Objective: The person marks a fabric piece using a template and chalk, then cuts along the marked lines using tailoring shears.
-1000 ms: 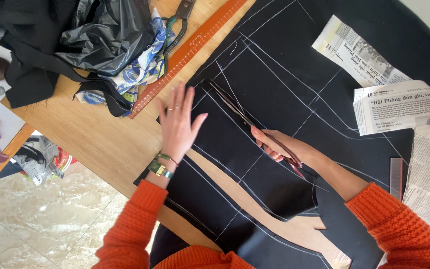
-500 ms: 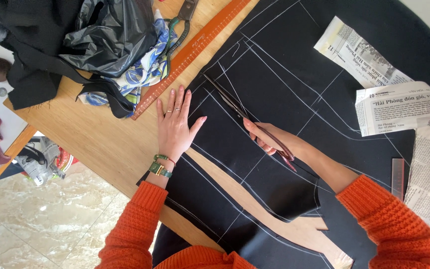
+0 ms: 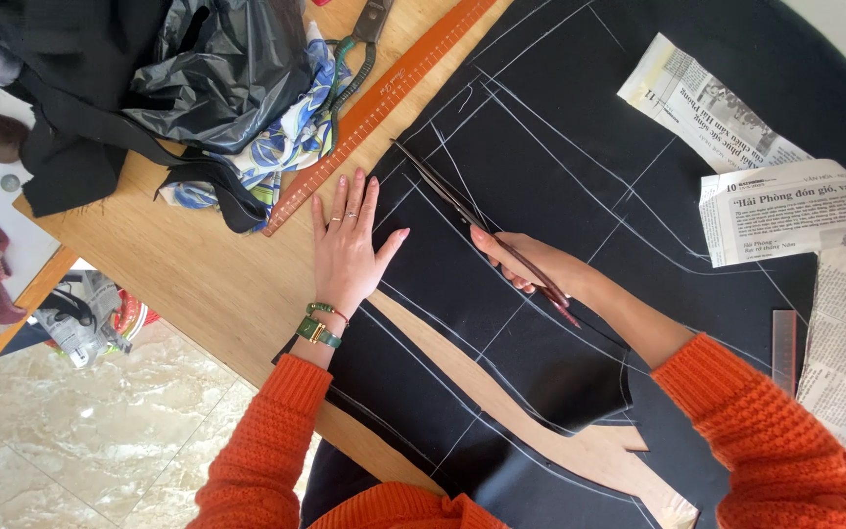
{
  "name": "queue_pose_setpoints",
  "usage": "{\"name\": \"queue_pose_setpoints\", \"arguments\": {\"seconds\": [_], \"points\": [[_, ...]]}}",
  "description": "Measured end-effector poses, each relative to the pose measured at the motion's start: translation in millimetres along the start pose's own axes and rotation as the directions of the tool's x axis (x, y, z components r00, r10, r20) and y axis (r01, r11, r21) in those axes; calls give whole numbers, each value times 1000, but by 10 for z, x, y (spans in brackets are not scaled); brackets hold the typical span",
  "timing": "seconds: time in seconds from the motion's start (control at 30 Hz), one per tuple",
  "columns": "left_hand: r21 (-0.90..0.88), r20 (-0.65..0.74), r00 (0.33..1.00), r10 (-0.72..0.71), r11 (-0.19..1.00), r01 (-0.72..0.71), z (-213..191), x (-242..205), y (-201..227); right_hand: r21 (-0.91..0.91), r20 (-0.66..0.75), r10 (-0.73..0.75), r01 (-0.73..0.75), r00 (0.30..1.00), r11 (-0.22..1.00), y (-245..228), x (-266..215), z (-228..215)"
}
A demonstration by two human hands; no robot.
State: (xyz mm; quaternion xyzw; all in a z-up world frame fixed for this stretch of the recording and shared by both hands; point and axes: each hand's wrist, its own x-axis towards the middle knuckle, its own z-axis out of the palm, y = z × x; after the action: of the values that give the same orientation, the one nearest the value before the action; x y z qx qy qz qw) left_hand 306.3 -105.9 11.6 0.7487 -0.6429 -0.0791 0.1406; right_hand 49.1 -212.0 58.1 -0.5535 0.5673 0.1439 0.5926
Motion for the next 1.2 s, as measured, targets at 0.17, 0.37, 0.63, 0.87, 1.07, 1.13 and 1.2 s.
{"name": "queue_pose_setpoints", "arguments": {"seconds": [0.17,0.37,0.63,0.87,1.07,1.13,1.2], "points": [[34,-8,1000,7,999,-6,18,-4,-7,-88,-3,-115,115,993,990,262,290,-64],[-11,-93,995,29,999,-30,67,-25,-21,-138,-52,-184,175,982,975,164,80,75],[-91,-131,990,42,994,-54,-1,-31,6,-61,-235,-181,172,955,983,457,-1234,324],[-126,-81,997,16,992,-26,-62,-40,22,85,-403,-84,129,911,988,1417,-2059,846],[-100,-201,974,102,987,-124,58,-38,-89,251,-495,121,8,860,968,2022,-2288,1472],[-92,-231,967,111,987,-135,-25,-47,-70,264,-514,110,35,851,964,2013,-2389,1714],[-83,-270,955,121,985,-149,-95,34,-82,271,-539,91,70,837,960,1907,-2455,1893]]}}
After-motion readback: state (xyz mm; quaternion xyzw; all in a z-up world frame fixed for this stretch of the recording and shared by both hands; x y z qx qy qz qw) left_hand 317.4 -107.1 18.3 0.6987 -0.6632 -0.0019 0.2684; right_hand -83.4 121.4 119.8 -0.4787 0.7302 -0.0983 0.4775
